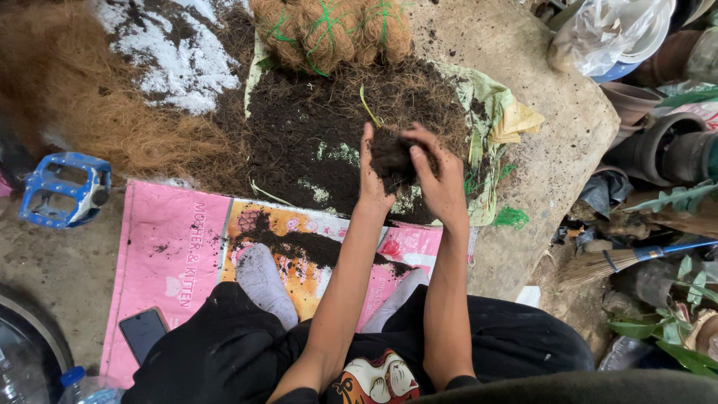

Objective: The person sits on the floor and repeatedly wraps small plant cuttings with soil using both hands. They pick up soil, form a ball around each cutting, and place the wrapped units back onto a pile on a pink sack.

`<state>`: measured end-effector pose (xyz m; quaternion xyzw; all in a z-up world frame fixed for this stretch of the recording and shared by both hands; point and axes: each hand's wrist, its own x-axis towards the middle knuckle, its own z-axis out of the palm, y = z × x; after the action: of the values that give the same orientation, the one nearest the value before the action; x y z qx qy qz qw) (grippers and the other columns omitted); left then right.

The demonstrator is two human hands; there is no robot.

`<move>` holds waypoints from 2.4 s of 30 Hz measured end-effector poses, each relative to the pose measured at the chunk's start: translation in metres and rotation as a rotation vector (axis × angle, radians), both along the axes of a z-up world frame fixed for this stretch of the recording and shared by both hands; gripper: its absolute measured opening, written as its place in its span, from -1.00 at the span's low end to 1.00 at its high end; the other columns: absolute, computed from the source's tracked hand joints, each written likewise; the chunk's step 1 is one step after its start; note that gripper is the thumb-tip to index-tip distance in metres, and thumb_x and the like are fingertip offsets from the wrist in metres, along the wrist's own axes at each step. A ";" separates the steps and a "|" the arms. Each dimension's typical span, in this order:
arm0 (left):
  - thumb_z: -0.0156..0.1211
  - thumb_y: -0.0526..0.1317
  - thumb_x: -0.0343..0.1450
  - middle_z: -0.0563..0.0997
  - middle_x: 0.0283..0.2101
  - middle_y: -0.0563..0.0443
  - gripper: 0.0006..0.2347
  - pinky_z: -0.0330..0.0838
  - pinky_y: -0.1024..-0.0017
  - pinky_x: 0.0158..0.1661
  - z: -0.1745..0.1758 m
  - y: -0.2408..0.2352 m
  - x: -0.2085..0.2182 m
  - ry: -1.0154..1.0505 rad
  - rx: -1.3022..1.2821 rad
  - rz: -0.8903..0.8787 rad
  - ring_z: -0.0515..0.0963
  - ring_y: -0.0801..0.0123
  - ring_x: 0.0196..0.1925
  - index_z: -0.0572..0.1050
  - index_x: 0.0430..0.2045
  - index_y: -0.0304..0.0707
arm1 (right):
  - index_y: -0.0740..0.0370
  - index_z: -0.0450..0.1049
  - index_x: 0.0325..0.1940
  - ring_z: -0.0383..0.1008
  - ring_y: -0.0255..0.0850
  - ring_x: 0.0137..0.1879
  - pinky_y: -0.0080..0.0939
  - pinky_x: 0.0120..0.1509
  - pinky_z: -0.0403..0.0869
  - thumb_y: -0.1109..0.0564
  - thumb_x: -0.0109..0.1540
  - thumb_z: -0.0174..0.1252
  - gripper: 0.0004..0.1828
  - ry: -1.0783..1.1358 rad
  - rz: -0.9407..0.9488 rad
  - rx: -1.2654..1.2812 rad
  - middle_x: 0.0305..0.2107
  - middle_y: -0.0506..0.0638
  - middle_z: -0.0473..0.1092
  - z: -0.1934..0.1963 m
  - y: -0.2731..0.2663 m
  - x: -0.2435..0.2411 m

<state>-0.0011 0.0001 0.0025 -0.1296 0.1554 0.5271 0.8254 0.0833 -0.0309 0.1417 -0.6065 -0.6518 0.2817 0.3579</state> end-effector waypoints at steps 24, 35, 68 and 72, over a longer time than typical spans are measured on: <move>0.46 0.14 0.25 0.59 0.03 0.05 -0.64 0.18 0.08 0.33 0.061 -0.028 0.008 1.740 0.802 0.523 0.42 0.13 0.25 0.63 -0.42 -0.16 | 0.21 0.38 0.09 0.59 -0.12 -0.08 -0.11 -0.03 0.62 -0.27 0.44 -0.18 -0.48 1.130 -0.265 -0.076 -0.10 0.07 0.50 -0.178 -0.018 0.049; 0.48 -0.05 0.24 0.65 0.00 -0.07 -0.66 0.50 0.08 0.16 0.060 -0.022 0.008 1.551 0.819 0.500 0.62 0.09 0.10 0.56 -0.27 -0.24 | 0.13 0.19 0.38 0.47 -0.03 0.26 -0.01 0.29 0.55 -0.27 0.47 -0.12 -0.45 1.070 -0.127 0.036 0.24 0.22 0.31 -0.122 0.004 0.016; 0.22 -0.22 0.41 0.58 -0.27 -0.12 -0.79 0.60 0.25 -0.12 0.051 0.023 -0.065 0.424 0.215 0.447 0.64 0.21 -0.21 0.41 -0.22 -0.35 | 0.42 0.57 0.09 0.49 -0.32 -0.15 -0.31 -0.01 0.49 0.23 0.32 0.26 -0.72 0.534 -0.332 -0.250 -0.23 0.05 0.53 -0.074 0.006 -0.030; 0.18 -0.20 0.38 0.63 -0.19 -0.20 -0.78 0.56 0.27 -0.05 0.054 0.020 -0.061 0.428 0.234 0.413 0.64 0.21 -0.11 0.40 -0.16 -0.25 | 0.30 0.49 0.23 0.48 -0.46 0.03 -0.44 0.16 0.46 0.12 0.39 0.07 -0.64 0.493 -0.158 -0.265 -0.04 -0.11 0.52 -0.071 0.003 -0.029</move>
<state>-0.0620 0.0198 0.0565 0.0512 0.2340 0.7130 0.6590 0.0546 -0.0278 0.0706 -0.6102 -0.4533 0.4744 0.4439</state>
